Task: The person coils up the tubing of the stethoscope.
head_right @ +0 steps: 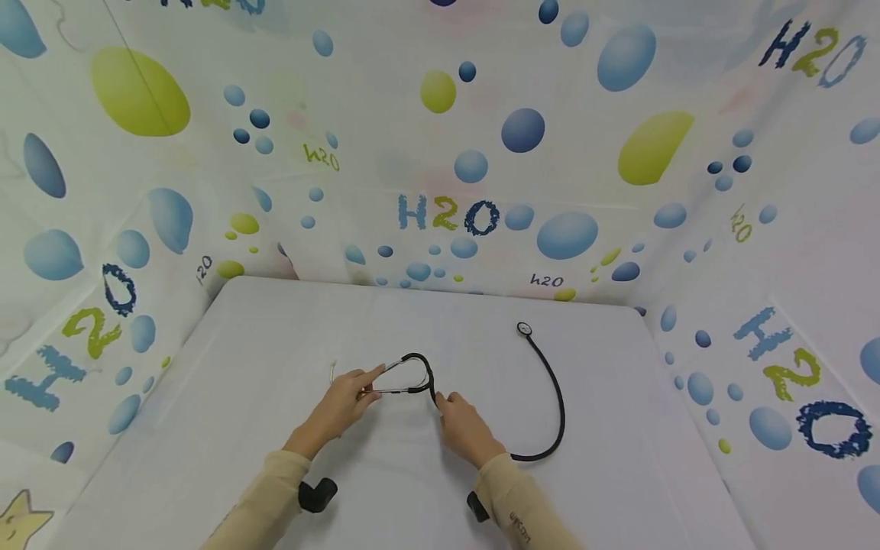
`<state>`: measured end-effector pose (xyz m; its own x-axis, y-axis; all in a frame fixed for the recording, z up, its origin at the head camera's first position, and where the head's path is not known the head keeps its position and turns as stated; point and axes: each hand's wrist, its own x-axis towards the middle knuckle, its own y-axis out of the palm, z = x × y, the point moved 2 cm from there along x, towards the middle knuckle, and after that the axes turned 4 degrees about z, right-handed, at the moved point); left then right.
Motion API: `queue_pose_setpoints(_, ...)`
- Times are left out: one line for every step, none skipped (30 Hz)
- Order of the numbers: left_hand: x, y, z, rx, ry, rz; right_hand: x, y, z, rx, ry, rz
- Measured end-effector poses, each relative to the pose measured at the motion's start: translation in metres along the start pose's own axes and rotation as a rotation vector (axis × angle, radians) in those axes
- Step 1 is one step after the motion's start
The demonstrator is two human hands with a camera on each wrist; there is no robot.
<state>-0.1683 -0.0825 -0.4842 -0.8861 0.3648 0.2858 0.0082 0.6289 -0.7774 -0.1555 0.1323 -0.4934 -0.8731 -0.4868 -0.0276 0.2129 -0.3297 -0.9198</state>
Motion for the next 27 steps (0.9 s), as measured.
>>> queue_pose_setpoints(0.001, 0.001, -0.001, -0.007, -0.013, -0.005, 0.0, 0.002, 0.005, -0.019, -0.009, 0.024)
queue_pose_setpoints(0.001, 0.002, -0.003, -0.005, -0.027, -0.01, -0.001, 0.004, 0.011, -0.046, -0.012, 0.047)
queue_pose_setpoints(0.002, 0.003, -0.004, -0.005, -0.041, -0.016, 0.0, 0.005, 0.017, -0.073, -0.017, 0.065)
queue_pose_setpoints(0.002, 0.004, -0.006, -0.002, -0.053, -0.025, 0.0, 0.005, 0.022, -0.102, -0.021, 0.079)
queue_pose_setpoints(0.002, 0.004, -0.007, 0.001, -0.064, -0.032, 0.0, 0.005, 0.027, -0.127, -0.026, 0.089)
queue_pose_setpoints(0.002, 0.004, -0.008, 0.005, -0.074, -0.039, 0.001, 0.004, 0.032, -0.151, -0.031, 0.087)
queue_pose_setpoints(0.003, 0.004, -0.009, 0.006, -0.082, -0.045, 0.001, 0.003, 0.036, -0.169, -0.028, 0.083)
queue_pose_setpoints(0.003, 0.002, -0.01, 0.01, -0.085, -0.051, 0.002, 0.001, 0.038, -0.183, -0.021, 0.075)
queue_pose_setpoints(0.003, 0.001, -0.011, 0.003, -0.091, -0.06, 0.002, -0.001, 0.039, -0.193, -0.014, 0.059)
queue_pose_setpoints(0.003, -0.001, -0.01, -0.002, -0.099, -0.061, 0.002, -0.003, 0.039, -0.2, 0.002, 0.045)
queue_pose_setpoints(0.002, -0.003, -0.011, -0.015, -0.106, -0.06, 0.002, -0.006, 0.038, -0.201, 0.018, 0.03)
queue_pose_setpoints(0.002, -0.005, -0.011, -0.024, -0.111, -0.058, 0.002, -0.008, 0.037, -0.202, 0.034, 0.014)
queue_pose_setpoints(0.002, -0.007, -0.01, -0.033, -0.11, -0.055, 0.001, -0.009, 0.033, -0.201, 0.052, 0.002)
queue_pose_setpoints(0.002, -0.008, -0.01, -0.036, -0.111, -0.05, 0.001, -0.011, 0.031, -0.198, 0.061, -0.006)
queue_pose_setpoints(0.002, -0.009, -0.009, -0.044, -0.113, -0.048, 0.0, -0.012, 0.028, -0.189, 0.066, -0.017)
queue_pose_setpoints(0.001, -0.009, -0.009, -0.047, -0.109, -0.045, -0.001, -0.013, 0.025, -0.181, 0.067, -0.023)
queue_pose_setpoints(0.001, -0.01, -0.009, -0.047, -0.105, -0.046, -0.001, -0.014, 0.023, -0.17, 0.065, -0.035)
queue_pose_setpoints(0.001, -0.01, -0.009, -0.042, -0.1, -0.052, -0.002, -0.015, 0.021, -0.16, 0.063, -0.045)
queue_pose_setpoints(0.001, -0.01, -0.009, -0.043, -0.095, -0.062, -0.002, -0.016, 0.02, -0.151, 0.06, -0.054)
queue_pose_setpoints(0.001, -0.01, -0.009, -0.04, -0.096, -0.073, -0.002, -0.017, 0.019, -0.147, 0.056, -0.065)
queue_pose_setpoints(0.0, -0.01, -0.009, -0.041, -0.097, -0.086, -0.002, -0.019, 0.019, -0.144, 0.055, -0.075)
queue_pose_setpoints(0.0, -0.01, -0.008, -0.041, -0.099, -0.097, -0.002, -0.02, 0.019, -0.148, 0.059, -0.08)
queue_pose_setpoints(0.0, -0.009, -0.008, -0.041, -0.103, -0.107, -0.003, -0.023, 0.019, -0.154, 0.063, -0.083)
queue_pose_setpoints(-0.001, -0.008, -0.007, -0.037, -0.105, -0.117, -0.003, -0.025, 0.02, -0.164, 0.065, -0.083)
queue_pose_setpoints(-0.001, -0.007, -0.007, -0.033, -0.103, -0.126, -0.003, -0.027, 0.021, -0.178, 0.064, -0.082)
queue_pose_setpoints(-0.001, -0.006, -0.007, -0.026, -0.102, -0.134, -0.004, -0.029, 0.023, -0.193, 0.059, -0.081)
queue_pose_setpoints(0.0, -0.005, -0.006, -0.021, -0.101, -0.142, -0.004, -0.031, 0.026, -0.201, 0.053, -0.073)
